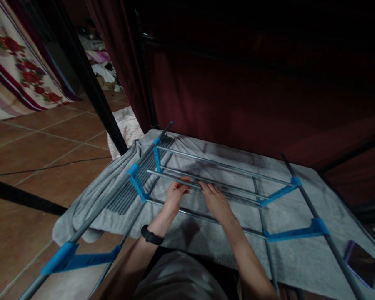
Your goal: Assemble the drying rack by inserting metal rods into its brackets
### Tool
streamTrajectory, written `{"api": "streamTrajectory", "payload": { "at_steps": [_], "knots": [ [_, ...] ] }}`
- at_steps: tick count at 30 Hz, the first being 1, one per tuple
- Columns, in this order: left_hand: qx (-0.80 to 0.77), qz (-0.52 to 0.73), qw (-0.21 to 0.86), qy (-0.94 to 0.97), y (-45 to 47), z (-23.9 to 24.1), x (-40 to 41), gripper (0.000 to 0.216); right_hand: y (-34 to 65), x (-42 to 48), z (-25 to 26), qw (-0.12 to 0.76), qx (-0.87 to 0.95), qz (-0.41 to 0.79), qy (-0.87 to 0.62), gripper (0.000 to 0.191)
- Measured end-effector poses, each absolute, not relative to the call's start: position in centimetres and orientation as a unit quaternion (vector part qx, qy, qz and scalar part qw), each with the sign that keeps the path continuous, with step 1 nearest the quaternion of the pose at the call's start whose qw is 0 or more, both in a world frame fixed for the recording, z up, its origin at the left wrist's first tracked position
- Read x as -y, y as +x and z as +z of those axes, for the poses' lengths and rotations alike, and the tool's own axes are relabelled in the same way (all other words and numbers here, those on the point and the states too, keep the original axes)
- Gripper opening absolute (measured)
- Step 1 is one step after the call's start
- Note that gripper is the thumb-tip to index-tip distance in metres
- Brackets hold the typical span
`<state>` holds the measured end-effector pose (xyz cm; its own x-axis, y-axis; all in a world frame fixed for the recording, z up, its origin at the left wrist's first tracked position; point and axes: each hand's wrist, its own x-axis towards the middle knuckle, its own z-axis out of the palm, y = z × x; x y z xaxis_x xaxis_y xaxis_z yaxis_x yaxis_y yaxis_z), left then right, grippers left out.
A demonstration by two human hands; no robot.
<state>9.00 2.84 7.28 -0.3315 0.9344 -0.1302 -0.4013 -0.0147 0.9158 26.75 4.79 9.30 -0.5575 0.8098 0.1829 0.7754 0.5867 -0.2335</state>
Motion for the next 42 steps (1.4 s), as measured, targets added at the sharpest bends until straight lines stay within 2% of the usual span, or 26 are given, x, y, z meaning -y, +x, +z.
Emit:
{"api": "streamTrajectory", "payload": {
  "at_steps": [9, 17, 21, 25, 28, 37, 42],
  "knots": [
    [-0.389, 0.644, 0.628, 0.197, 8.6, 6.6, -2.6, 0.027, 27.0, -5.2, 6.7, 0.097, 0.881, 0.072, -0.458, 0.048],
    [-0.425, 0.649, 0.617, 0.132, 7.4, 6.2, -4.1, 0.006, 27.8, -5.5, 5.8, 0.113, 0.875, 0.042, -0.469, 0.051],
    [-0.461, 0.657, 0.592, 0.083, 6.1, 6.4, -5.0, 0.017, 30.1, -5.8, 5.0, 0.118, 0.845, 0.017, -0.522, 0.054],
    [-0.49, 0.651, 0.578, 0.029, 5.1, 6.4, -5.6, 0.025, 33.2, -5.9, 4.2, 0.135, 0.801, 0.008, -0.583, 0.049],
    [-0.5, 0.654, 0.567, 0.014, 5.0, 6.5, -5.9, 0.021, 35.3, -5.6, 3.5, 0.191, 0.764, 0.0, -0.616, 0.046],
    [-0.518, 0.648, 0.559, -0.001, 5.1, 6.6, -6.3, 0.023, 39.1, -3.3, 1.3, 0.472, 0.525, -0.013, -0.708, 0.047],
    [-0.516, 0.64, 0.569, -0.024, 5.5, 6.7, -6.6, 0.023, 41.7, -4.9, 0.4, 0.597, 0.346, 0.107, -0.716, 0.042]
  ]
}}
